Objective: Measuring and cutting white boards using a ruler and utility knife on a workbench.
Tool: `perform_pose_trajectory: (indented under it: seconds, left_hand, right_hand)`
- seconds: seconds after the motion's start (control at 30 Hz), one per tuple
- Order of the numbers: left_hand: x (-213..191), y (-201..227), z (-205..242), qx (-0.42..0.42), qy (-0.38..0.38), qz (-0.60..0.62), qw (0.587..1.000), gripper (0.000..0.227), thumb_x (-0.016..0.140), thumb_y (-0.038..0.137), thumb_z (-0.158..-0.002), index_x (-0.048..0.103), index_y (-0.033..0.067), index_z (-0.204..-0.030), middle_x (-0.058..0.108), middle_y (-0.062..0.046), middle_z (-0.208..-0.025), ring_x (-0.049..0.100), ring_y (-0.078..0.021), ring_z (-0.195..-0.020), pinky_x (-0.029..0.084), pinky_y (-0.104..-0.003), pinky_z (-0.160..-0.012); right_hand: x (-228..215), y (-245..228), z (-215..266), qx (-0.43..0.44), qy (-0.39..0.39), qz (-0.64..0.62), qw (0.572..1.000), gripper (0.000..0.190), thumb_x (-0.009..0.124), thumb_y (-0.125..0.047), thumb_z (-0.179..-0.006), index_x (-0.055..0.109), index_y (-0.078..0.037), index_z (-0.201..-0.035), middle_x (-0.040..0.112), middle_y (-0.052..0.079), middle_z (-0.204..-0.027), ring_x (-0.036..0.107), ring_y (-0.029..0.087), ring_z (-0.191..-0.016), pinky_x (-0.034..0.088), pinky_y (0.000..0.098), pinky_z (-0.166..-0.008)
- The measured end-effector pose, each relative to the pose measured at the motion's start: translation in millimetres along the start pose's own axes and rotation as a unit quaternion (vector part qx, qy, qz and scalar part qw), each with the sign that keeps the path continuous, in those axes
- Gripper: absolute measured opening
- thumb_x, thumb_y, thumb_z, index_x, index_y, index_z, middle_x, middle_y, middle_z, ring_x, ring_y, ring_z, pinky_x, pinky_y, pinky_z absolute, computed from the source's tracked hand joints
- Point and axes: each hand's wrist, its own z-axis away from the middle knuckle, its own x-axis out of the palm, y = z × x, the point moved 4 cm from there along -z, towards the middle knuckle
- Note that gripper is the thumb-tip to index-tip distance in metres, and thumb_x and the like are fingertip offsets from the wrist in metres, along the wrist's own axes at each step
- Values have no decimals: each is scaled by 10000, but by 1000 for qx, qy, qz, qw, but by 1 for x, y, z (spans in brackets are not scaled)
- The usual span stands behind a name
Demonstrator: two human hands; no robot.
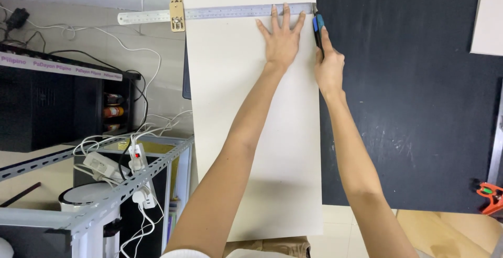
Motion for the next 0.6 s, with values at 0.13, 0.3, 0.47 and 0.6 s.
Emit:
perform_pose_trajectory:
  seconds: [0.13,0.3,0.47,0.6]
  left_hand:
    - [2,1,-1,-3,13,10,1000,539,468,291,-1043,296,368,-1548,218,-147,-1606,182,-463,-1464,234,-818,-1045]
    - [13,2,-2,-7,61,-17,998,544,540,320,-1033,333,386,-1532,271,-131,-1587,244,-462,-1448,283,-813,-1028]
    - [10,1,-1,-7,48,-12,999,544,525,307,-1025,333,381,-1528,274,-128,-1595,224,-463,-1454,277,-809,-1035]
    - [0,-4,-4,-2,-4,0,1000,580,505,257,-1025,291,371,-1551,208,-130,-1610,165,-461,-1462,255,-806,-1044]
  right_hand:
    - [-9,-10,-17,-35,-45,110,992,563,532,17,-982,434,-70,-1529,573,172,-655,500,373,-533,458,490,-592]
    - [-27,-50,-50,3,-154,177,972,541,482,11,-939,477,6,-1479,694,310,-888,582,571,-861,478,624,-740]
    - [-31,-48,-38,24,-211,207,955,594,478,-30,-922,470,-59,-1515,677,320,-821,614,559,-775,527,602,-731]
    - [-68,-72,-27,157,-223,51,961,552,457,-21,-942,483,-87,-1489,652,281,-1167,682,302,-491,598,375,-587]
